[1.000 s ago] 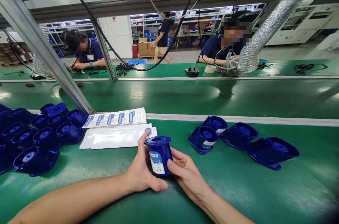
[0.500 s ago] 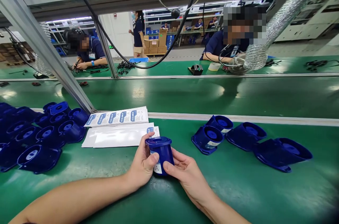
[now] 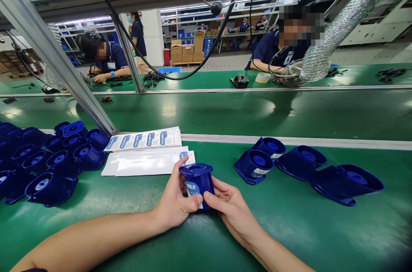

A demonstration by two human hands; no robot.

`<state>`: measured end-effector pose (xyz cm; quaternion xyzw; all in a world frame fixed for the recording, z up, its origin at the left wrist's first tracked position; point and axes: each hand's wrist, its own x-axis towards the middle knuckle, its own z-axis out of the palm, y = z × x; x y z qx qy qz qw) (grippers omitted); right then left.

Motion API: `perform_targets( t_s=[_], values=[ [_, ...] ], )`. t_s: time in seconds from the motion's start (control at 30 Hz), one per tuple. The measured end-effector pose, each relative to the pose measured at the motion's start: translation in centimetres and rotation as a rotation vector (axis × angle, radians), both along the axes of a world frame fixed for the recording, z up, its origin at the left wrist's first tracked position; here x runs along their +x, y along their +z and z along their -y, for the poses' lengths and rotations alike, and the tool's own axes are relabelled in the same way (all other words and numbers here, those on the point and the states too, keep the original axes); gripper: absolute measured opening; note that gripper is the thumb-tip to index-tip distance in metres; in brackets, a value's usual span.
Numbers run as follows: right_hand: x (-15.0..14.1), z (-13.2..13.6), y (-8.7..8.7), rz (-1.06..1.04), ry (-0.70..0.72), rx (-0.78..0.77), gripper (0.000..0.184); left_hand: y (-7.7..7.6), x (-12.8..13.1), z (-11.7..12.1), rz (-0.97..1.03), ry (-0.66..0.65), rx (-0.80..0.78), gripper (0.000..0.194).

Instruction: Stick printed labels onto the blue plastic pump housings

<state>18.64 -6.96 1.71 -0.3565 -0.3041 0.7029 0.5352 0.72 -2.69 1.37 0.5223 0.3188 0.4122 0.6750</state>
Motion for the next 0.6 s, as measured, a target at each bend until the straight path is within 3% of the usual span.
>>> perform_targets(
  t_s=[0.17,0.37,0.43,0.5,0.6],
  values=[
    [0.5,-0.2,0.3,-0.069,0.036,-0.065,0.051,0.0,-0.6,-0.2,-0.05,-0.083,0.118,0.141],
    [0.3,-0.1,-0.5,0.01,0.073,-0.045,0.054,0.1,-0.4,-0.3,-0.123,0.005,0.112,0.107],
    [0.7,0.1,-0.8,0.16,0.083,0.012,0.059,0.1,-0.3,-0.3,-0.119,0.001,0.11,0.1],
    [1.5,0.5,-1.1,0.45,0.034,0.11,0.07,0.0,-0.2,-0.4,-0.114,-0.006,0.091,0.097],
    [3.2,0.8,-1.4,1.013,-0.138,0.474,0.107,-0.2,-0.2,-0.4,-0.137,-0.015,0.042,0.096]
  ],
)
